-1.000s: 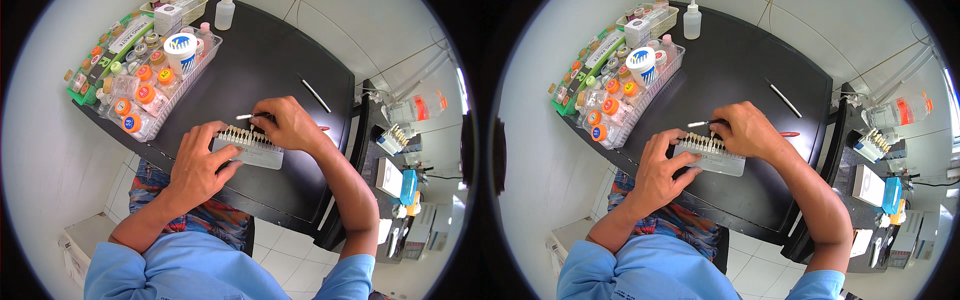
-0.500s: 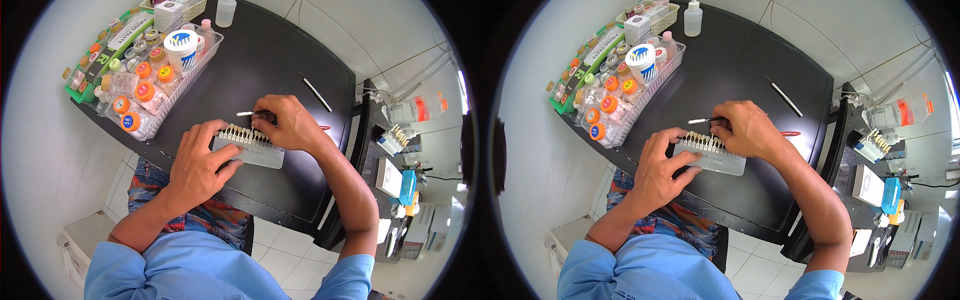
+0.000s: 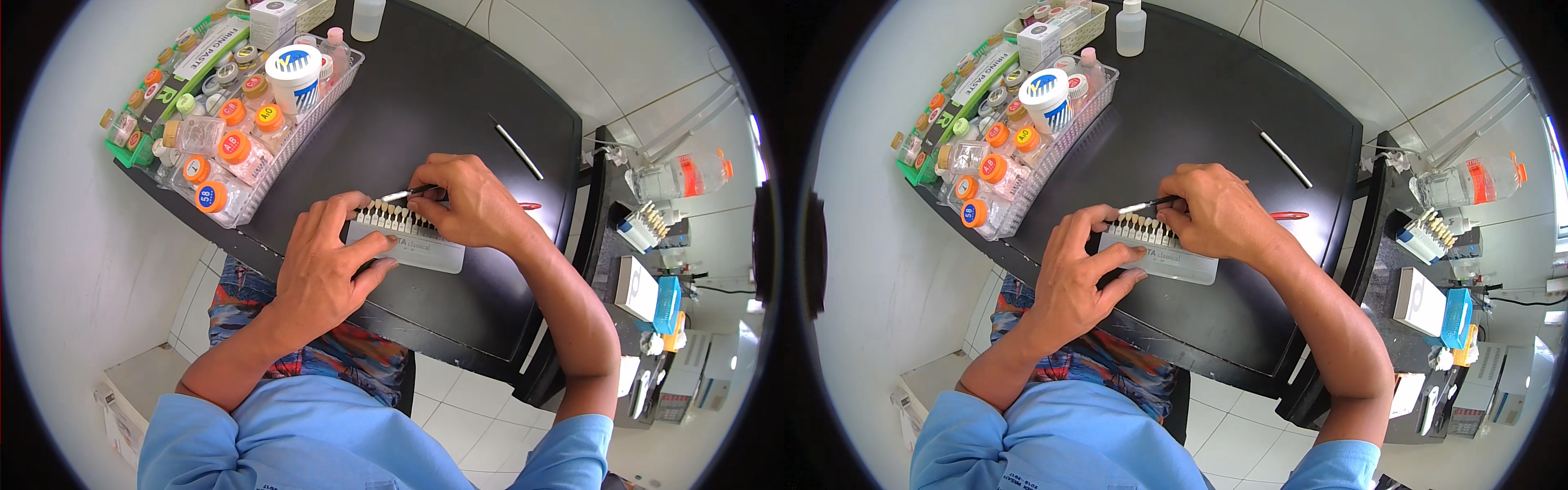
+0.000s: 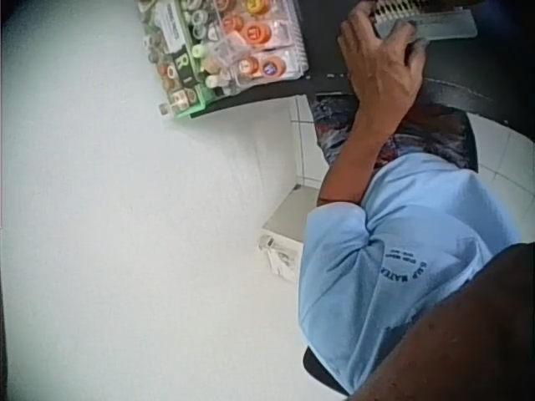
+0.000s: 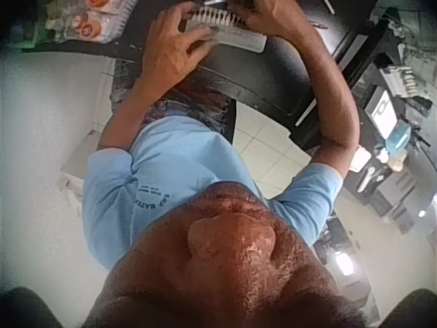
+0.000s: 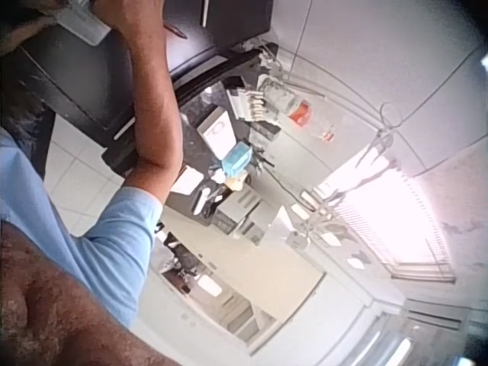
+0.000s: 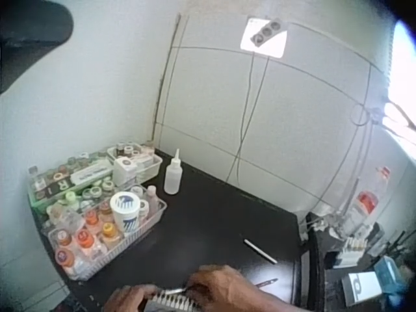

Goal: Painting or applying stains to a dental crown using a fine brush in a laboratory setting.

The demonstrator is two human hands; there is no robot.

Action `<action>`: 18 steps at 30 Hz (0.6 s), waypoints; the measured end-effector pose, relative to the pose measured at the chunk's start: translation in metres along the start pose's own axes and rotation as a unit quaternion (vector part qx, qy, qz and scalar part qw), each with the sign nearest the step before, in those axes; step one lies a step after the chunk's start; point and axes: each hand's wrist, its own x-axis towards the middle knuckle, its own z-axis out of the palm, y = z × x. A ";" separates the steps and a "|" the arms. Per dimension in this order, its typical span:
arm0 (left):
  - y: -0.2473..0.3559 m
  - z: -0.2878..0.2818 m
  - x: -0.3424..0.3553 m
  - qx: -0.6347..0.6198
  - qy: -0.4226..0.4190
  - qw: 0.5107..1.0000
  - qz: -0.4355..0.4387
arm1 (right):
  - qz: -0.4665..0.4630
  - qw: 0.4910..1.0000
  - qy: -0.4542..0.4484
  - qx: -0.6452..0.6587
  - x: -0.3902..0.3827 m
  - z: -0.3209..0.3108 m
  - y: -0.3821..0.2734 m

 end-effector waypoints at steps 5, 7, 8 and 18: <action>0.001 0.000 -0.001 -0.002 0.005 1.000 -0.007 | -0.004 1.000 -0.001 0.011 -0.001 0.000 -0.006; 0.001 0.000 0.000 -0.005 0.008 1.000 -0.011 | -0.005 1.000 0.001 0.008 -0.001 0.000 -0.006; 0.001 0.000 0.000 -0.005 0.006 1.000 -0.012 | -0.009 1.000 0.005 0.007 -0.001 0.000 -0.006; 0.001 0.000 0.001 -0.007 0.003 1.000 -0.018 | -0.031 0.999 0.011 -0.027 -0.001 0.002 -0.005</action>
